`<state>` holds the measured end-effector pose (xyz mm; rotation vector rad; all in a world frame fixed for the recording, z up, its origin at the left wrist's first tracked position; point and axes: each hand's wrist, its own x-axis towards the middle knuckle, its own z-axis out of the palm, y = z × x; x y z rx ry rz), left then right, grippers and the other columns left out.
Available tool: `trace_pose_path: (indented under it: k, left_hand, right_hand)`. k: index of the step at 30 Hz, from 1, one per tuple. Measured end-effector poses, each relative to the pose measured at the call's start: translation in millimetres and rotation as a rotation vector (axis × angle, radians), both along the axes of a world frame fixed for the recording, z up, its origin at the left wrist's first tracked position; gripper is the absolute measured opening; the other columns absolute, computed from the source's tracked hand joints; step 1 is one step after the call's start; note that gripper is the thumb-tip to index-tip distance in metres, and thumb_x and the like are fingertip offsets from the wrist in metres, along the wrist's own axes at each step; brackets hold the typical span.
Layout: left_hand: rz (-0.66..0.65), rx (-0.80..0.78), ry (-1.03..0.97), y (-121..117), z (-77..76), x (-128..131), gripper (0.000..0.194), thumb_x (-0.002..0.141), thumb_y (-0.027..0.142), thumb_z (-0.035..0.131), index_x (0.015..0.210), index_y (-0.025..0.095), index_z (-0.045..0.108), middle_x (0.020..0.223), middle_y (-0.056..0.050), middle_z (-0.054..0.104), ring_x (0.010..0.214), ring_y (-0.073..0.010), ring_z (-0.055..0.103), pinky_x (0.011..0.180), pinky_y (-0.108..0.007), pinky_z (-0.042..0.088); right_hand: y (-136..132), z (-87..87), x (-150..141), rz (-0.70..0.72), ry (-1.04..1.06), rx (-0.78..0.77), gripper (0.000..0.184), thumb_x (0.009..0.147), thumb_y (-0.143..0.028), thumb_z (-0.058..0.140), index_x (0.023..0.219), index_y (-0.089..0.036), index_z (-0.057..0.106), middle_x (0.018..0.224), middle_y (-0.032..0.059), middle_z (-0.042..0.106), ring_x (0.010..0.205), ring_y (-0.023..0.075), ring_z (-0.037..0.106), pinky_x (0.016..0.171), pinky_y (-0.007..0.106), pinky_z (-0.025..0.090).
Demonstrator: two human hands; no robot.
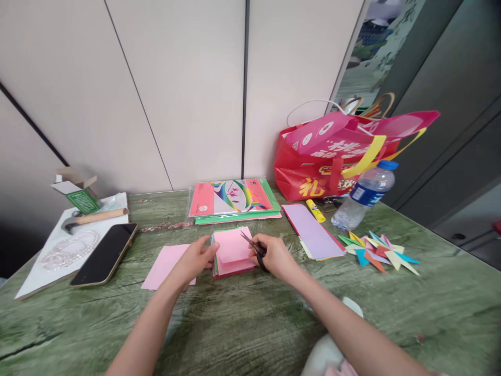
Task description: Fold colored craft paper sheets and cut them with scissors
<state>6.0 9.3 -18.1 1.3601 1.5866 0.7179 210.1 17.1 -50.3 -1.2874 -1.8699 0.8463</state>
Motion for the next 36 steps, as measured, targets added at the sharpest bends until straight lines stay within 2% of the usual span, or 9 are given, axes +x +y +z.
trace_pose_path:
  k: [5,10,16,20,24,27,30,33,36]
  left_hand:
    - [0.022,-0.086,-0.394,-1.9,-0.3,8.9,0.048,0.07,0.035,0.061,0.109,0.01,0.05,0.094,-0.014,0.063,0.081,-0.0204,0.06,0.072,-0.034,0.048]
    - [-0.012,-0.196,-0.691,2.7,-9.0,12.0,0.036,0.07,0.034,0.062,0.099,0.013,0.055,0.101,-0.016,0.061,0.085,-0.0198,0.06,0.079,-0.037,0.046]
    - [0.137,-0.116,-0.593,1.0,-6.3,14.5,0.03,0.069,0.028,0.064,0.093,0.012,0.057,0.103,-0.016,0.059,0.085,-0.0209,0.059,0.075,-0.037,0.048]
    - [0.136,-0.089,-0.585,-0.4,0.4,14.2,0.024,0.073,0.023,0.06,0.093,0.011,0.056,0.094,-0.014,0.062,0.079,-0.019,0.061,0.077,-0.036,0.048]
    - [0.054,-0.203,-0.71,-0.9,5.0,13.7,0.025,0.076,0.027,0.056,0.089,0.006,0.055,0.082,-0.018,0.065,0.076,-0.0229,0.063,0.08,-0.04,0.048]
    - [0.016,-0.269,-0.742,-3.6,9.9,14.5,0.034,0.076,0.035,0.054,0.086,0.003,0.055,0.077,-0.02,0.066,0.073,-0.0264,0.064,0.079,-0.043,0.047]
    - [-0.001,-0.313,-0.773,-7.4,17.8,15.9,0.044,0.075,0.044,0.052,0.094,0.004,0.052,0.078,-0.021,0.066,0.075,-0.0293,0.064,0.078,-0.045,0.047]
    - [-0.044,-0.305,-0.857,-10.2,24.9,16.5,0.053,0.075,0.051,0.047,0.103,0.007,0.05,0.086,-0.021,0.066,0.08,-0.029,0.064,0.077,-0.044,0.047]
    - [-0.05,-0.188,-0.866,-10.9,27.1,15.0,0.042,0.076,0.043,0.051,0.101,0.009,0.057,0.09,-0.015,0.067,0.075,-0.0215,0.063,0.069,-0.032,0.049]
  right_hand:
    - [9.4,2.2,16.7,-0.029,-0.119,-0.011,0.015,0.057,-0.011,0.057,0.071,-0.018,0.057,0.062,0.0003,0.065,0.057,0.0146,0.059,0.052,0.02,0.041]
    - [15.0,1.2,28.6,0.024,-0.151,-0.072,0.019,0.056,-0.011,0.058,0.074,-0.017,0.057,0.061,-0.0006,0.065,0.055,0.0132,0.058,0.05,0.019,0.039]
    - [14.8,2.4,34.7,0.106,-0.061,-0.182,0.026,0.053,-0.011,0.065,0.078,-0.016,0.056,0.062,-0.0003,0.065,0.056,0.0134,0.058,0.051,0.02,0.04]
    - [14.9,4.4,36.0,0.113,0.049,-0.245,0.027,0.054,-0.014,0.067,0.078,-0.017,0.055,0.063,-0.0005,0.064,0.055,0.0126,0.057,0.051,0.02,0.041]
    - [11.4,15.2,33.2,0.032,0.17,-0.119,0.025,0.058,-0.015,0.064,0.08,-0.017,0.053,0.064,-0.0011,0.061,0.055,0.012,0.054,0.052,0.021,0.042]
    - [2.2,30.0,27.8,-0.05,0.292,0.094,0.02,0.063,-0.018,0.064,0.079,-0.018,0.052,0.066,-0.0007,0.059,0.061,0.0132,0.055,0.059,0.024,0.044]
    - [-10.5,43.2,21.5,-0.135,0.401,0.317,0.017,0.066,-0.022,0.065,0.075,-0.02,0.051,0.07,0.0008,0.06,0.07,0.0151,0.055,0.069,0.028,0.044]
    - [-23.2,50.0,14.6,0.009,0.43,0.355,0.018,0.067,-0.024,0.067,0.077,-0.02,0.053,0.069,0.0002,0.061,0.067,0.0151,0.057,0.073,0.032,0.045]
    - [-34.9,52.0,6.2,0.219,0.336,0.271,0.017,0.065,-0.023,0.069,0.075,-0.02,0.056,0.068,-0.0001,0.061,0.067,0.0152,0.058,0.074,0.032,0.046]
